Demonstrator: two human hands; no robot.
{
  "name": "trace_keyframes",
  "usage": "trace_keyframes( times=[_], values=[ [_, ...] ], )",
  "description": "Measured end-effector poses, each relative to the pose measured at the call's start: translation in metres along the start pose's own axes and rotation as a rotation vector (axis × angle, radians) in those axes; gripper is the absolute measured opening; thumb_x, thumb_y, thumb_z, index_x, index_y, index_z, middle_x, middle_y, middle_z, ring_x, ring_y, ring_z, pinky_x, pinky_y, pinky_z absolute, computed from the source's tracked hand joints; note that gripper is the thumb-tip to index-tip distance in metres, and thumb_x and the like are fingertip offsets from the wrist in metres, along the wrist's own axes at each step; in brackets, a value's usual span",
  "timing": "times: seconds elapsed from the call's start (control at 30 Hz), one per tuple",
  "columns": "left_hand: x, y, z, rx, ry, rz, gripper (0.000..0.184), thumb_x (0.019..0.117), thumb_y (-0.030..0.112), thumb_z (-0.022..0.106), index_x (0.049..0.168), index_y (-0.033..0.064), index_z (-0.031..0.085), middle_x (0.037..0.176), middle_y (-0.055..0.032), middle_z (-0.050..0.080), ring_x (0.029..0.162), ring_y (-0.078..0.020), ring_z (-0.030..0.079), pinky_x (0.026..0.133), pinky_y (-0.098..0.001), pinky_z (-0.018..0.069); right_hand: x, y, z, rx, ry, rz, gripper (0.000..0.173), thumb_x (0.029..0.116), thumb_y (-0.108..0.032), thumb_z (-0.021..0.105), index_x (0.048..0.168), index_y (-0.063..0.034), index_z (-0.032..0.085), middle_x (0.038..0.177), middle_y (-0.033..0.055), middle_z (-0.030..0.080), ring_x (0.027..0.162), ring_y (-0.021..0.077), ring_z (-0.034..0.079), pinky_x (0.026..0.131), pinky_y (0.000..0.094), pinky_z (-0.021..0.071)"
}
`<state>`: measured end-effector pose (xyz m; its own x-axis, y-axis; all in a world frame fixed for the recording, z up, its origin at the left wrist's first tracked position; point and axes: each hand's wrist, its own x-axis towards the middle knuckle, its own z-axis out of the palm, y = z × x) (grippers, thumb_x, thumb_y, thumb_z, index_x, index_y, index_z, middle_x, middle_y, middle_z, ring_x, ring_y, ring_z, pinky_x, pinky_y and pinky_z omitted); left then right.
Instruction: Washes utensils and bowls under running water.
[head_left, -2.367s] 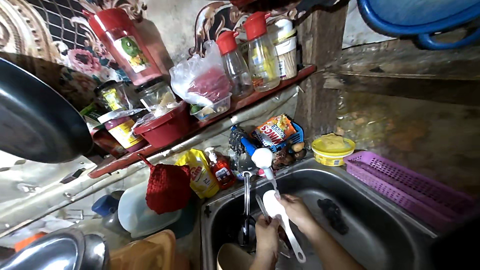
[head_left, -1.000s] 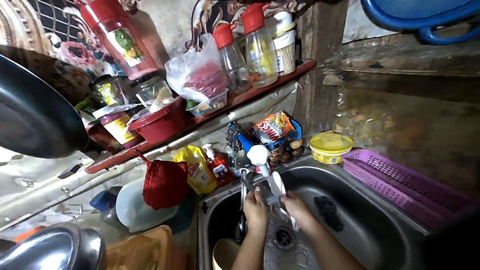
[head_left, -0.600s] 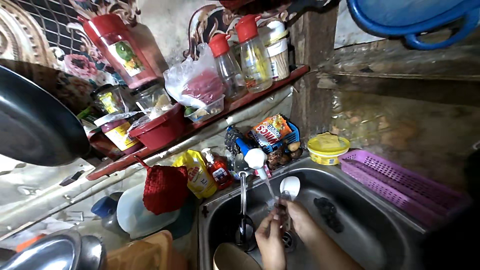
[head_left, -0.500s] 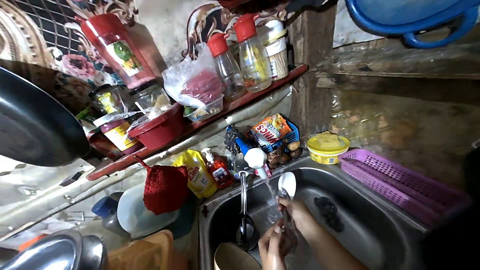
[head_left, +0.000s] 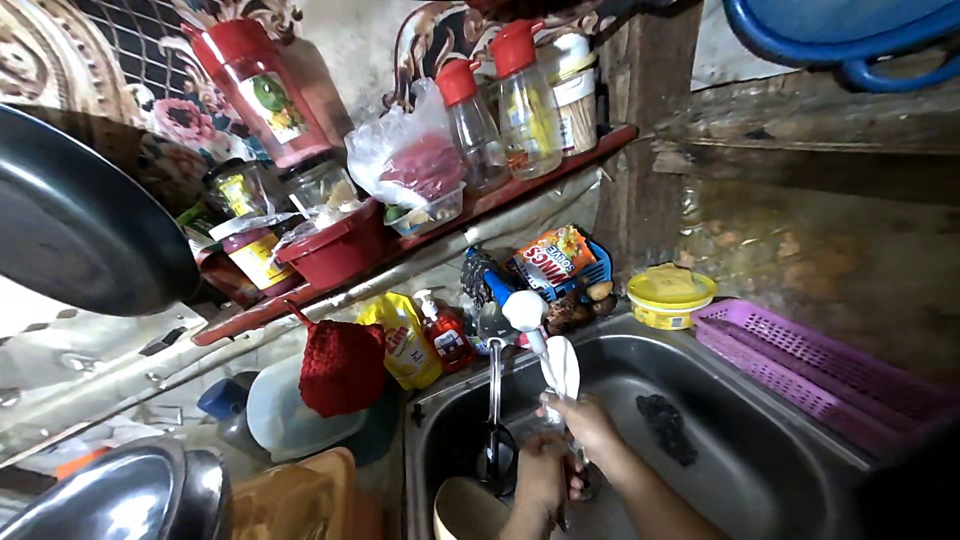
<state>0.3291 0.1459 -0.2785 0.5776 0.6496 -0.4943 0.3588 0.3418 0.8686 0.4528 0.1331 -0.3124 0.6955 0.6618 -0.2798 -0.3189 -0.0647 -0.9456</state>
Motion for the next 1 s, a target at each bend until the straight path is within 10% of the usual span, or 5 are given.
trace_keyframes(
  times=[0.27, 0.37, 0.47, 0.73, 1.0],
  values=[
    [0.042, 0.026, 0.021, -0.081, 0.072, 0.304, 0.023, 0.1095, 0.012, 0.045, 0.120, -0.0052, 0.057, 0.070, -0.0076, 0.061, 0.054, -0.0140, 0.059, 0.053, -0.0285, 0.0534, -0.007, -0.016, -0.010, 0.105, -0.073, 0.048, 0.036, 0.1045, -0.036, 0.060, 0.118, -0.0029, 0.065, 0.091, 0.0078, 0.069, 0.075, 0.0146, 0.066, 0.068, 0.0330, 0.0559],
    [0.044, 0.032, 0.028, -0.146, 0.091, 0.478, 0.033, 0.1041, -0.003, 0.046, 0.137, -0.0038, 0.048, 0.082, -0.0128, 0.066, 0.059, -0.0170, 0.065, 0.053, -0.0329, 0.0578, -0.004, -0.018, -0.016, 0.075, -0.085, 0.128, 0.039, 0.1051, -0.044, 0.056, 0.101, -0.0062, 0.066, 0.073, 0.0035, 0.063, 0.058, 0.0114, 0.057, 0.051, 0.0284, 0.0474],
    [0.047, 0.040, 0.026, -0.088, 0.122, 0.617, 0.036, 0.0951, -0.010, 0.053, 0.130, -0.0020, 0.055, 0.107, -0.0156, 0.068, 0.088, -0.0180, 0.070, 0.077, -0.0339, 0.0604, -0.006, -0.021, -0.020, -0.010, -0.116, 0.171, 0.048, 0.1047, -0.051, 0.052, 0.109, -0.0066, 0.069, 0.087, 0.0065, 0.068, 0.071, 0.0148, 0.063, 0.062, 0.0342, 0.0528],
    [0.056, 0.064, -0.003, 0.609, 0.056, 0.874, 0.018, 0.0968, 0.009, 0.063, 0.110, 0.0039, 0.074, 0.108, -0.0105, 0.071, 0.095, -0.0147, 0.069, 0.090, -0.0331, 0.0583, -0.008, -0.023, -0.046, 0.213, -0.386, 0.109, 0.015, 0.1022, -0.004, 0.046, 0.096, -0.0069, 0.059, 0.065, -0.0001, 0.060, 0.048, 0.0054, 0.053, 0.043, 0.0191, 0.0446],
    [0.031, 0.109, -0.015, 1.056, 0.046, 0.693, 0.024, 0.1048, 0.020, 0.054, 0.116, 0.0083, 0.072, 0.100, -0.0128, 0.073, 0.093, -0.0273, 0.071, 0.089, -0.0505, 0.0564, -0.002, -0.013, -0.049, -0.060, -0.435, 0.068, 0.013, 0.0983, -0.013, 0.066, 0.108, -0.0053, 0.068, 0.083, -0.0012, 0.070, 0.067, 0.0049, 0.063, 0.060, 0.0216, 0.0529]
  ],
)
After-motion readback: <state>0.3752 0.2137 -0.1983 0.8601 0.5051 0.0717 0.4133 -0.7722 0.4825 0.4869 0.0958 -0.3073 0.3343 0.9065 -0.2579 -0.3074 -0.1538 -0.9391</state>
